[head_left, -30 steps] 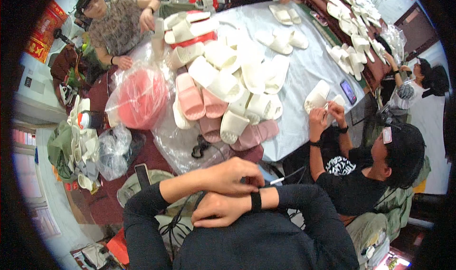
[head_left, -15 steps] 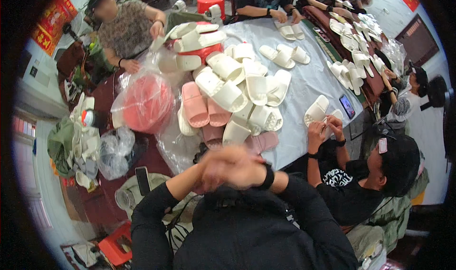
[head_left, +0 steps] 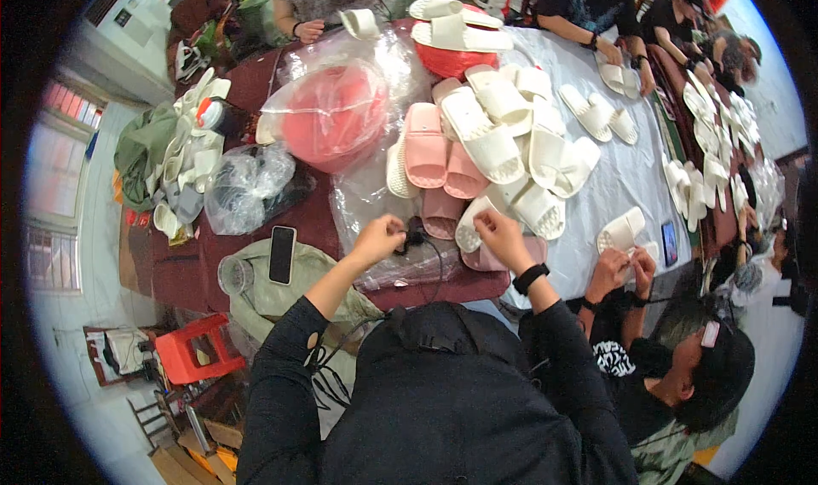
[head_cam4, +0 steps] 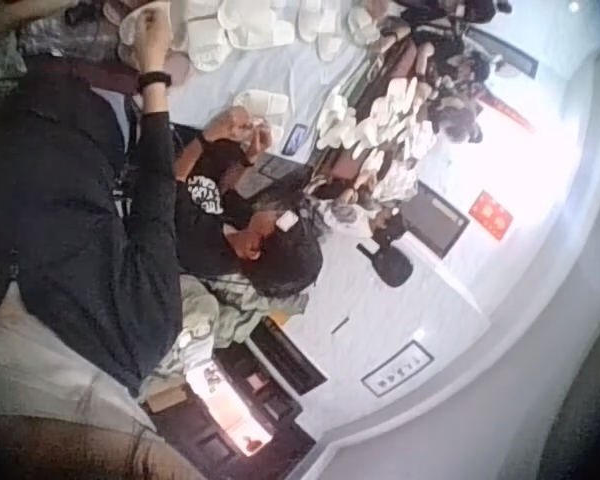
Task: Assembling footwear components at a table with other workers.
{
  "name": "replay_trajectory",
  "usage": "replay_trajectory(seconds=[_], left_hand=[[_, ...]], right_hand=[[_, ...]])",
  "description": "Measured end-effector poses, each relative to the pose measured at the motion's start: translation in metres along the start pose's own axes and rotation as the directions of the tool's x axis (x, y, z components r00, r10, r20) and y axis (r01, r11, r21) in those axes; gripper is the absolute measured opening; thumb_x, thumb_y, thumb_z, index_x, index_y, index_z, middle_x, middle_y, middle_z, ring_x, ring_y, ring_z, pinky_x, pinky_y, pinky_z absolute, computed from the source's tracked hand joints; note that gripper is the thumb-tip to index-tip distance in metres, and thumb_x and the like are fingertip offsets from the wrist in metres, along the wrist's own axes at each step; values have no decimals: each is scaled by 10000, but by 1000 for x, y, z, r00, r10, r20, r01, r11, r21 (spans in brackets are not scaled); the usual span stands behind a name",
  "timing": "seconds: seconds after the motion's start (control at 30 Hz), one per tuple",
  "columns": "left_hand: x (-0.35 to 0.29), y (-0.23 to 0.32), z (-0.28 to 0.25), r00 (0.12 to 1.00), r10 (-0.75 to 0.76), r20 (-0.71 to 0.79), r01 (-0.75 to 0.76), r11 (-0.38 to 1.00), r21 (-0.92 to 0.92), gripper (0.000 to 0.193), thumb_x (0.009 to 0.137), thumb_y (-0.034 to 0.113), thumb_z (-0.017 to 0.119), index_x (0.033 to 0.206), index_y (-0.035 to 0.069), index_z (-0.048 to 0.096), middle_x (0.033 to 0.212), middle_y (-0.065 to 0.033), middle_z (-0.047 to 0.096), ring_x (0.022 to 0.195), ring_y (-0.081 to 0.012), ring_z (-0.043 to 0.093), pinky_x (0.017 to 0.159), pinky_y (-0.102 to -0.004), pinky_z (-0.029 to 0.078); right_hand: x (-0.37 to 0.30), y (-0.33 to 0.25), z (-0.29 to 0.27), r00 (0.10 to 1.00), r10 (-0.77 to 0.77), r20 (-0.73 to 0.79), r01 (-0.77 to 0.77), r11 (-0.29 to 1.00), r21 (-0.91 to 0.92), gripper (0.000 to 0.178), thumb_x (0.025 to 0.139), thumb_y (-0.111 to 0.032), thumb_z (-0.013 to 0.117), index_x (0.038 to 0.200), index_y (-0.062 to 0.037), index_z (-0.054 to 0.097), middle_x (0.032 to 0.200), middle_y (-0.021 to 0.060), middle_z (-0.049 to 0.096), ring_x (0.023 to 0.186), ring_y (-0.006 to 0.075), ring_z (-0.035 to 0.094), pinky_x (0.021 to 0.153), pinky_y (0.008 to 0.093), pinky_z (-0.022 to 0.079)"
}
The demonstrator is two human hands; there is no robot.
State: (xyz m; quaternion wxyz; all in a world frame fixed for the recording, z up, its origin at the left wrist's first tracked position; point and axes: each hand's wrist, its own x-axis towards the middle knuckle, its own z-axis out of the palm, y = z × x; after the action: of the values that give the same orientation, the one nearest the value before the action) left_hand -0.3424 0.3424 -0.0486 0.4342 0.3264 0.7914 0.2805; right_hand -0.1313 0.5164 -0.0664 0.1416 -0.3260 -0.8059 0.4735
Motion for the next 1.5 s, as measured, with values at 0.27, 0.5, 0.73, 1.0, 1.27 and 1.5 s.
replay_trajectory(seconds=[0.27, 0.5, 0.73, 1.0, 1.27, 1.5], left_hand=[[41, -68, 69, 988, -7, -156, 59, 942, 330, 788, 698, 266, 723, 1347, 111, 304, 1175, -220, 504, 1036, -399, 524, 885, -439, 433], [59, -88, 74, 992, -31, -121, 77, 918, 390, 703, 710, 162, 646, 1329, 47, 334, 1203, -203, 484, 1127, -366, 473, 931, -425, 404], [38, -29, 59, 745, 426, -514, -396, 902, 173, 583, 766, 192, 614, 1287, 39, 403, 1206, -139, 507, 1101, -306, 496, 956, -391, 384], [-38, 112, 50, 900, 425, 92, -261, 696, -669, 497, 749, 143, 721, 1190, 47, 511, 1116, -61, 568, 953, -142, 528, 859, -279, 408], [-56, 144, 19, 859, 378, 346, -109, 795, -596, 416, 718, 154, 756, 1055, -17, 582, 944, -61, 635, 890, -145, 578, 846, -278, 445], [-67, 114, 47, 668, 717, 198, -624, 685, -377, 552, 752, 234, 724, 1195, -13, 506, 1185, -113, 567, 1090, -182, 537, 943, -336, 413]], right_hand=[[31, 0, 89, 992, -123, 21, 124, 991, -48, 221, 844, -154, 554, 993, 7, 581, 900, 186, 621, 820, 314, 612, 724, 368, 476], [66, -94, 63, 997, -14, 81, -33, 838, 544, 200, 908, -143, 492, 1018, 5, 570, 883, 90, 629, 754, 178, 618, 696, 281, 482], [66, -119, 8, 963, 37, 265, -267, 86, 960, 247, 949, -210, 433, 1099, -32, 514, 934, 58, 595, 819, 159, 558, 757, 289, 457], [72, -154, -22, 996, -22, 89, -90, -415, 905, 217, 922, -185, 448, 1075, -42, 507, 836, 57, 549, 707, 186, 488, 701, 305, 434], [63, -169, -15, 893, -291, -345, 413, 834, 366, 163, 847, -25, 533, 1008, -28, 558, 820, 39, 602, 677, 176, 580, 631, 293, 468], [21, -214, -28, 380, -898, 224, 875, 271, -401, 347, 711, -173, 583, 1031, -40, 558, 837, 45, 554, 778, 191, 552, 649, 322, 448]])
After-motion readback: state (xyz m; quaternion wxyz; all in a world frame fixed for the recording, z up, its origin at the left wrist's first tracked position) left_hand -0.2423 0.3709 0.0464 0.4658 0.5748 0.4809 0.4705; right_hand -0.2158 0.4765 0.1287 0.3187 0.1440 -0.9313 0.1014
